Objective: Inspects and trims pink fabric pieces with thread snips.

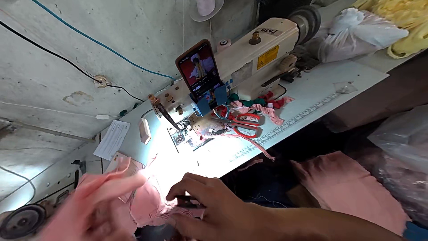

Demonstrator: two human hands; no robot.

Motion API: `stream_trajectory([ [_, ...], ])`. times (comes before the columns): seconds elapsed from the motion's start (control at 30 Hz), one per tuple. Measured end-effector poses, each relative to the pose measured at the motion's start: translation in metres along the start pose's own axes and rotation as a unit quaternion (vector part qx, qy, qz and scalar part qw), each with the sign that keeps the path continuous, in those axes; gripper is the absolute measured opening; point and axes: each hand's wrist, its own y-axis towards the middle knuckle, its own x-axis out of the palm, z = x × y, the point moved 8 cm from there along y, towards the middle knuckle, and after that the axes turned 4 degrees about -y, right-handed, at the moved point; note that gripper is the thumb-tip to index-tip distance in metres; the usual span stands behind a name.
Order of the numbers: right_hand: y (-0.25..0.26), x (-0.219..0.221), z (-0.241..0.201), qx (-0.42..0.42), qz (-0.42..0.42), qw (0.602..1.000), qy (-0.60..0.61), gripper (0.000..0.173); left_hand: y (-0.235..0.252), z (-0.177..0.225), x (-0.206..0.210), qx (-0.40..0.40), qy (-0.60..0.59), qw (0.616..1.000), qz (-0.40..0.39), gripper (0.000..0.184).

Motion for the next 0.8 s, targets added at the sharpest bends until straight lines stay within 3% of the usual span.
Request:
stream_trajectory([
  [0.07, -0.003, -0.002, 0.017, 0.041, 0.0, 0.999, -0.023, 0.032, -0.044, -0.069, 0.025, -0.137, -0.108, 0.984, 0.042, 0.034],
  [0.1, -0.006, -0.003, 0.028, 0.067, -0.006, 0.997, -0.041, 0.033, -0.068, -0.098, 0.037, -0.204, -0.084, 0.973, 0.069, 0.026],
  [0.17, -0.014, -0.004, 0.052, 0.138, -0.039, 0.985, -0.099, 0.036, -0.092, -0.13, 0.065, -0.264, -0.022, 0.963, 0.043, 0.037],
  [0.37, -0.03, -0.019, 0.078, 0.181, -0.039, 0.972, -0.146, 0.027, -0.08, -0.13, 0.097, -0.219, 0.073, 0.97, -0.078, 0.04],
  [0.5, -0.035, -0.026, 0.08, 0.207, -0.025, 0.971, -0.118, 0.015, -0.079, -0.131, 0.102, -0.249, 0.098, 0.956, -0.121, 0.041],
  [0.7, -0.045, -0.033, 0.086, 0.24, 0.011, 0.969, -0.062, 0.009, -0.078, -0.128, 0.095, -0.261, 0.105, 0.959, -0.037, 0.012],
  [0.8, -0.049, -0.032, 0.087, 0.259, -0.002, 0.964, -0.063, 0.013, -0.082, -0.128, 0.099, -0.252, 0.074, 0.965, -0.023, 0.01],
])
